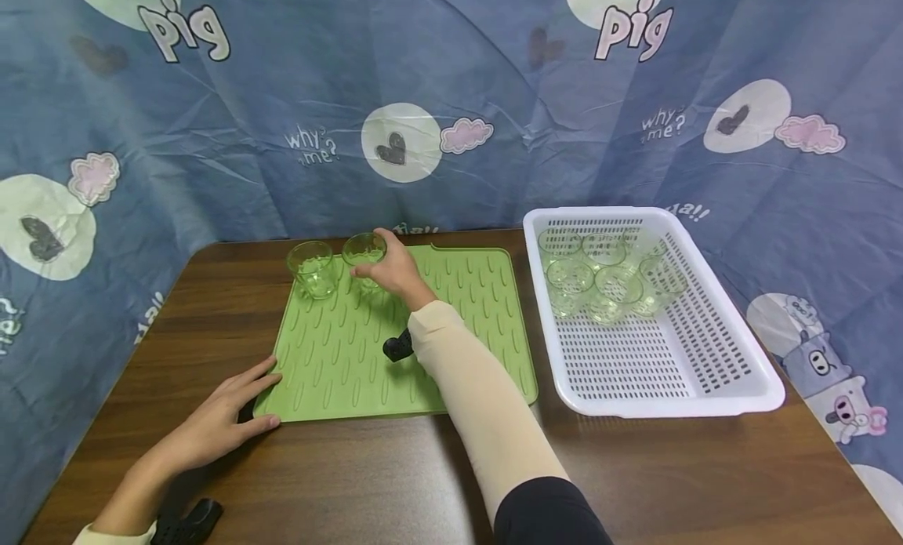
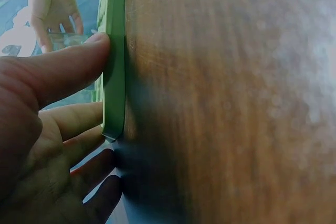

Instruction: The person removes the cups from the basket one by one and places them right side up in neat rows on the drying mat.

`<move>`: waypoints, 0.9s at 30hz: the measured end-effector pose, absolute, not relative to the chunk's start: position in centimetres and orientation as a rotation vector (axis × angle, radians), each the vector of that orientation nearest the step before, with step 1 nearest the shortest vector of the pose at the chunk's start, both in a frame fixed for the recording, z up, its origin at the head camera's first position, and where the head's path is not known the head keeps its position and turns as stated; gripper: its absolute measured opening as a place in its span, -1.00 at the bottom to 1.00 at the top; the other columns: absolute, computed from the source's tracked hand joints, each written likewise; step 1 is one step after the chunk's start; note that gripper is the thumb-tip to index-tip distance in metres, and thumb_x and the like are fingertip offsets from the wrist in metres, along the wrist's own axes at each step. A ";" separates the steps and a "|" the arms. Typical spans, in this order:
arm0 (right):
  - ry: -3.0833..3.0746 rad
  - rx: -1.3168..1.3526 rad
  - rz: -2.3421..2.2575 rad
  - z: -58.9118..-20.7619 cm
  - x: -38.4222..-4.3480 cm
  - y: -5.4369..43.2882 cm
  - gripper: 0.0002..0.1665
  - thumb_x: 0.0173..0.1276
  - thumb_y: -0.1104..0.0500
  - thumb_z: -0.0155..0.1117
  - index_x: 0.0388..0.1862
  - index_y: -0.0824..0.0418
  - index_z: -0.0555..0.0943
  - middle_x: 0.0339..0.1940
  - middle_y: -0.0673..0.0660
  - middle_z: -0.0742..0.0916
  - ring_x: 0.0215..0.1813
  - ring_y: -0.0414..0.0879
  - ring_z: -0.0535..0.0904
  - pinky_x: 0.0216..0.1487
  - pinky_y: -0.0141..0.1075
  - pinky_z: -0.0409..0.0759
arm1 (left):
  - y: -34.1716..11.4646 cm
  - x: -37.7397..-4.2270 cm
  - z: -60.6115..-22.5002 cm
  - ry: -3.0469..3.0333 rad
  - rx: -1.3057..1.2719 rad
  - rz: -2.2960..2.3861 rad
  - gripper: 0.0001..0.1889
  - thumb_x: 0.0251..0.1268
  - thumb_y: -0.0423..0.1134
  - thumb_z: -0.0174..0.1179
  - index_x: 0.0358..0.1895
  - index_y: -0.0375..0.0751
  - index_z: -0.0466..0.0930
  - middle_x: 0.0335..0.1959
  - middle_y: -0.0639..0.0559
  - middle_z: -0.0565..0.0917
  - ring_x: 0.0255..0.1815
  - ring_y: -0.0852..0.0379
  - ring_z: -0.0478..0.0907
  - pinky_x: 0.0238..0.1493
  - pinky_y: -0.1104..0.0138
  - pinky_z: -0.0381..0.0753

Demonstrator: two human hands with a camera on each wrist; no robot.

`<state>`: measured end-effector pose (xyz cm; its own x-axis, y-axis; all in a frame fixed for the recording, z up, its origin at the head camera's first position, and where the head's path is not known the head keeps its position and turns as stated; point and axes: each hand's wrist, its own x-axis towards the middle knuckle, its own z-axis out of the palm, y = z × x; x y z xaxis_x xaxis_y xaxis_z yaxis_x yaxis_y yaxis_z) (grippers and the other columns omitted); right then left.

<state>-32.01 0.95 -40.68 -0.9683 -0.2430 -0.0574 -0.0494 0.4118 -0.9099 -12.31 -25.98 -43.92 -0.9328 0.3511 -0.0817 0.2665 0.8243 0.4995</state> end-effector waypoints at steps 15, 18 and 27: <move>2.453 -0.239 -1.591 -41.4 -31.9 0.6 0.07 0.23 0.08 0.49 0.61 -0.06 0.10 0.59 0.09 0.32 0.29 0.13 0.55 0.44 0.02 0.39 | -25.9 -12.4 -43.9 2.846 0.498 0.730 -0.27 0.30 -0.01 0.30 0.43 -0.32 0.35 0.56 -0.31 0.18 0.47 -0.42 0.14 0.25 -0.34 0.29; 2.451 -0.236 -1.593 -41.5 -31.9 0.5 0.08 0.23 0.09 0.49 0.61 -0.06 0.10 0.58 0.09 0.33 0.34 0.14 0.52 0.45 0.03 0.38 | -25.9 -12.3 -43.9 2.847 0.498 0.731 -0.27 0.30 0.00 0.30 0.43 -0.32 0.35 0.56 -0.31 0.18 0.47 -0.41 0.14 0.26 -0.34 0.29; 2.443 -0.197 -1.613 -41.7 -32.1 0.3 0.07 0.20 0.05 0.53 0.59 -0.10 0.15 0.62 0.08 0.27 0.47 0.15 0.39 0.45 0.05 0.38 | -26.0 -12.2 -43.8 2.836 0.484 0.730 -0.27 0.31 0.01 0.29 0.43 -0.31 0.34 0.56 -0.30 0.17 0.48 -0.42 0.13 0.25 -0.34 0.29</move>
<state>-32.06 0.31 -41.65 -0.9696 -0.2239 -0.0988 0.0029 0.3933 -0.9194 -12.23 -26.02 -43.84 -0.9323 0.3515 -0.0850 0.2668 0.8273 0.4944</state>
